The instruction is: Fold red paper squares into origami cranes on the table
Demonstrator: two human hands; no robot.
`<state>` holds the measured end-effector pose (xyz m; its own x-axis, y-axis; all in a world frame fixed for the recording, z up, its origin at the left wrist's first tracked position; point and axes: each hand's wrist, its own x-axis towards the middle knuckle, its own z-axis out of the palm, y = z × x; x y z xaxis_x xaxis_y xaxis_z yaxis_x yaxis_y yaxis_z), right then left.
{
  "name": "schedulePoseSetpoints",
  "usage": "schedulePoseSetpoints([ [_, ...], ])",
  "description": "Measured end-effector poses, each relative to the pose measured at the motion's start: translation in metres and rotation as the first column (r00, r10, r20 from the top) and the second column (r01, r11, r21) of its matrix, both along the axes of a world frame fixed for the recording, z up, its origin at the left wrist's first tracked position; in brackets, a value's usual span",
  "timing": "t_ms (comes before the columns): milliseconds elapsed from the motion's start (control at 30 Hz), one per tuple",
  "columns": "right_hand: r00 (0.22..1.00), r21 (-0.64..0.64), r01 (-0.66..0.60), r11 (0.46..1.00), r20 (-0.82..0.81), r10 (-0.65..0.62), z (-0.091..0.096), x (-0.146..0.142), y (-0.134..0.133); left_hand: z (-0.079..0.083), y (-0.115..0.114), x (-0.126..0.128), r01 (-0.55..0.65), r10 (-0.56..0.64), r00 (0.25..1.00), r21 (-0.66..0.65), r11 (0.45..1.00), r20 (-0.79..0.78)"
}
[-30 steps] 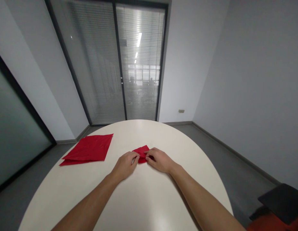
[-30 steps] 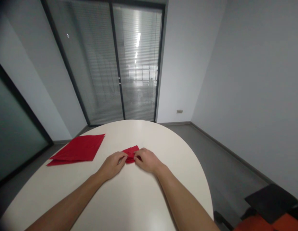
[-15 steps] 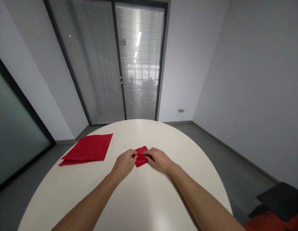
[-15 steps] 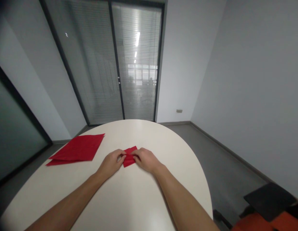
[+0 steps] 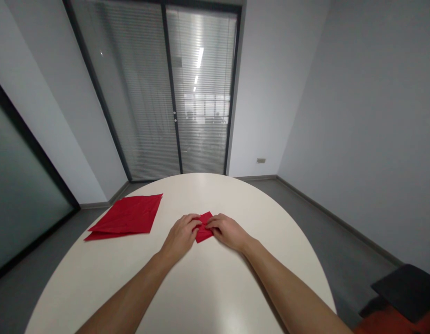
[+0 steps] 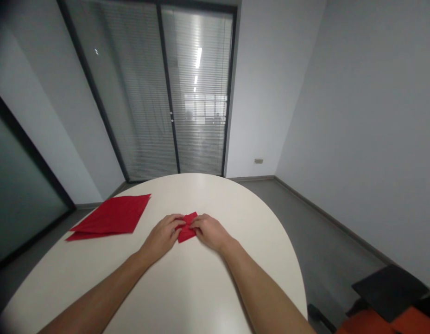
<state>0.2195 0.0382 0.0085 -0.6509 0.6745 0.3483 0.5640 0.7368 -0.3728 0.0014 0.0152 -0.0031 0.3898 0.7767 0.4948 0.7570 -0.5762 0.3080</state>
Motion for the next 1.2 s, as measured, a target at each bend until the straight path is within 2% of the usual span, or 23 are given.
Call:
schedulePoseSetpoints([
  [100,1.0,0.022,0.012,1.0,0.022,-0.013,0.002,0.0,-0.002,-0.001,0.0,0.001,0.029,-0.034,0.995,-0.047,0.998,-0.089],
  [300,0.994,0.042,-0.045,0.998,0.097,0.041,0.008,0.002,-0.006,0.002,-0.006,0.001,-0.046,0.012,0.981,-0.173,0.984,-0.193],
  [533,0.968,-0.076,0.055,0.996,0.248,-0.035,0.007,-0.006,-0.02,0.001,-0.009,0.001,-0.113,0.036,0.957,-0.256,0.96,-0.287],
  [733,0.957,-0.173,0.063,0.983,0.29,-0.01,0.008,-0.013,-0.026,0.003,-0.008,0.002,-0.144,0.042,0.943,-0.291,0.946,-0.33],
  [900,0.922,-0.219,0.225,0.95,0.362,-0.135,0.013,-0.013,-0.029,0.002,-0.009,0.002,-0.152,0.049,0.939,-0.284,0.947,-0.34],
  [1000,0.897,-0.131,0.304,0.944,0.374,-0.237,0.014,-0.017,-0.035,0.0,-0.008,0.0,-0.146,0.046,0.936,-0.268,0.952,-0.349],
  [1067,0.918,-0.089,0.25,0.964,0.34,-0.206,0.013,-0.021,-0.037,-0.002,-0.006,-0.001,-0.138,0.041,0.936,-0.259,0.956,-0.348],
  [1200,0.945,-0.174,0.126,0.977,0.322,-0.065,0.01,-0.026,-0.039,-0.002,-0.004,0.0,-0.139,0.053,0.945,-0.249,0.959,-0.324],
])
